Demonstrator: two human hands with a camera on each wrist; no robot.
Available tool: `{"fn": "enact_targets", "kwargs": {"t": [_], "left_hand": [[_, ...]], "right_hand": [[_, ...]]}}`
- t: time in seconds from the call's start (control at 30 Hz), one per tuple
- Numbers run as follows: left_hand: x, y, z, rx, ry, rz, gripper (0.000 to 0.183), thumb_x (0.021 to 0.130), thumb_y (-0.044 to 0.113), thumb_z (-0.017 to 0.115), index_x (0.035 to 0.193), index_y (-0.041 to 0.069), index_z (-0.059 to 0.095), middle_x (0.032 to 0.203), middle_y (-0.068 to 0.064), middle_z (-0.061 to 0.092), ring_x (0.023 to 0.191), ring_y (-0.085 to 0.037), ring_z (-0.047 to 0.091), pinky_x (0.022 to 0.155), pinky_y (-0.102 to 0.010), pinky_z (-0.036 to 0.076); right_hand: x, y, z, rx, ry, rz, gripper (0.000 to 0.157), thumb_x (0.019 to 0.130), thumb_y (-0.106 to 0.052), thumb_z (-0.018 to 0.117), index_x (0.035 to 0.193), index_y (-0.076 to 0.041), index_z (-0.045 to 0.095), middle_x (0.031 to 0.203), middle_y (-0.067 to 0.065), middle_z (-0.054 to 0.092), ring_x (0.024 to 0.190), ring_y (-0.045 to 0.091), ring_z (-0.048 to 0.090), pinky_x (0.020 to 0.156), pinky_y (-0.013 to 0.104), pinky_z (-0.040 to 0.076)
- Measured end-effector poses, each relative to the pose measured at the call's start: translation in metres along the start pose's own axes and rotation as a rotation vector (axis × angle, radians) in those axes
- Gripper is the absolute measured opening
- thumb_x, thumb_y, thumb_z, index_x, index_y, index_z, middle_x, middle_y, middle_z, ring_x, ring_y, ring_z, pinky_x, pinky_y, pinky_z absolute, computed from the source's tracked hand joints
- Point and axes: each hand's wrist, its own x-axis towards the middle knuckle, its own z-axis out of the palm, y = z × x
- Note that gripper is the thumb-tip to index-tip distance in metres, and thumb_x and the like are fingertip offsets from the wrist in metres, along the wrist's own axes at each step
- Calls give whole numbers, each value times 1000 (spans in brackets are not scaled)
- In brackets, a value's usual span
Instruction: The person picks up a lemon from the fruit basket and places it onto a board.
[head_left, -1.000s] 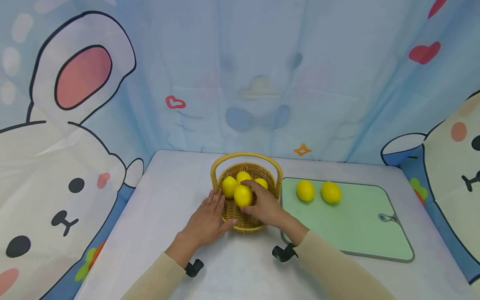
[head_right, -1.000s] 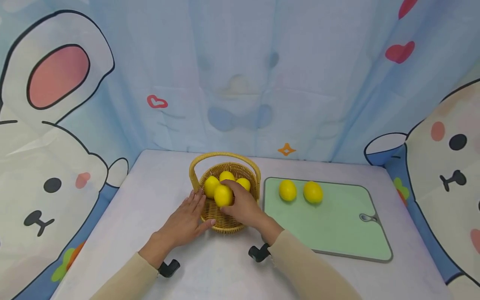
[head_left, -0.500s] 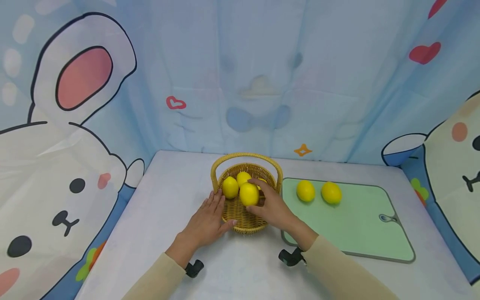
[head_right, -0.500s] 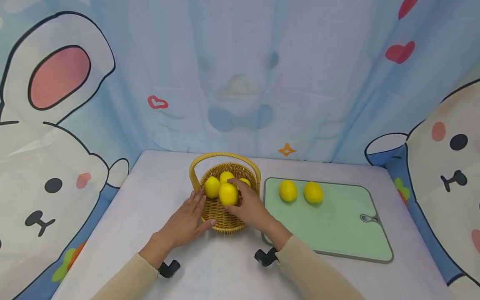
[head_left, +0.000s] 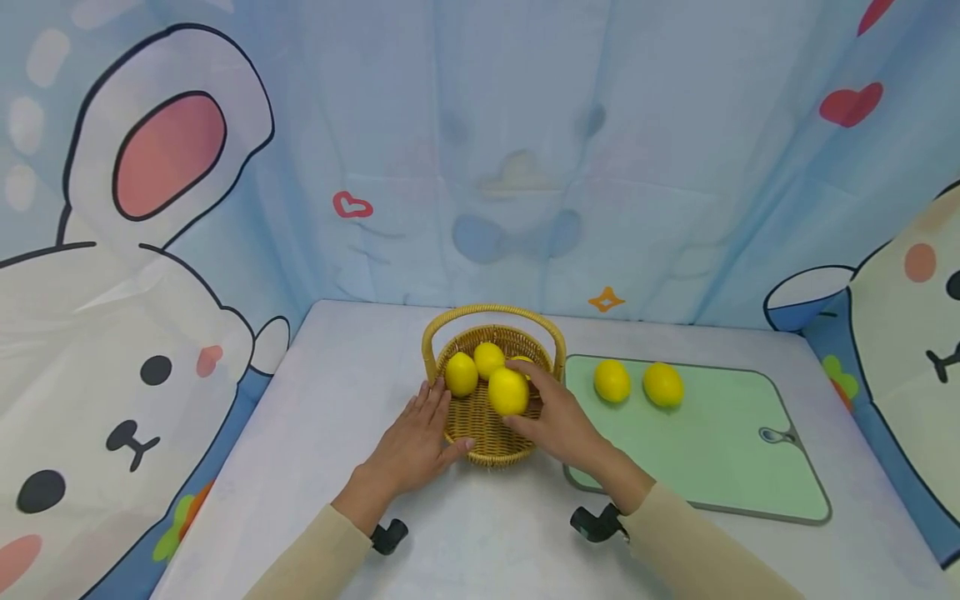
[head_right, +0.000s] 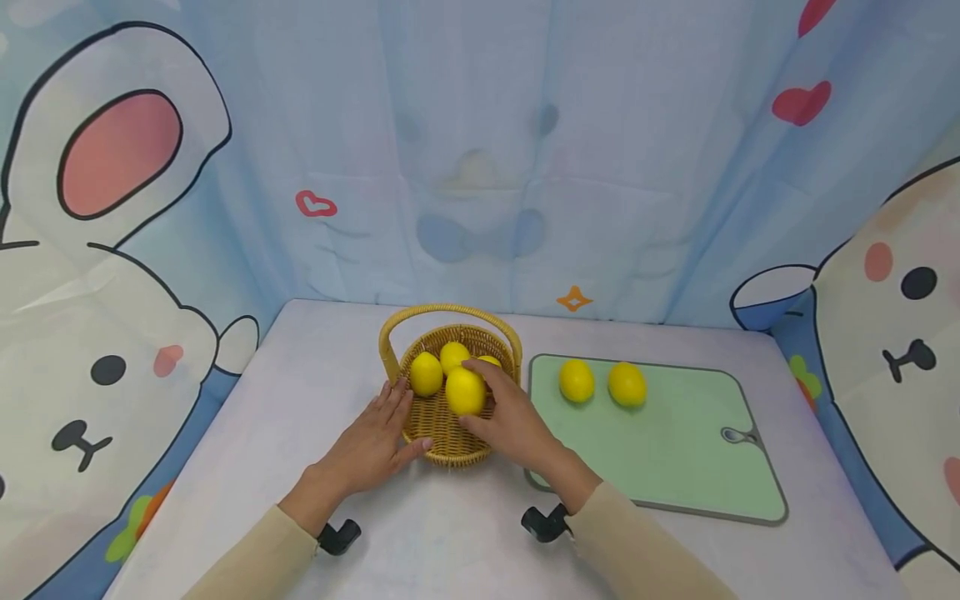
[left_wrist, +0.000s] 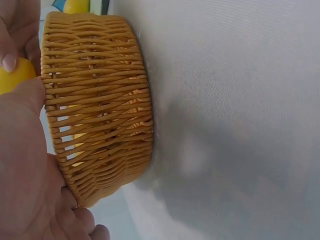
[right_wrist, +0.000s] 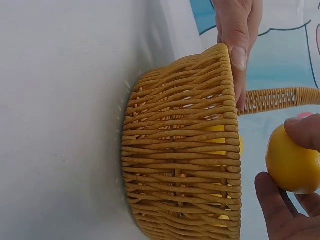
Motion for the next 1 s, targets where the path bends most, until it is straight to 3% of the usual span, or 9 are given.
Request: {"fn": "enact_targets", "kwargs": {"t": [0.8,1.0], "left_hand": [[1,-1,0,-7,0,3,92,108,66,38,166,-3,20,177,-19,6,164,-35,4,132,-50,19],[1,-1,2,-18,-2,7,92,108,66,38,166,-3,20,177,-19,7,164,-36,4,132,-50,19]], "right_hand": [[-31,7,-28,-34,43,-70,75,93,-6,81,157,-19,44,158,10,45,124,27,57,99,42,60],[-41,12,-44,-51,104,-94,78,90,0,82,155,-18,44,151,8,50,119,25,59,99,21,56]]}}
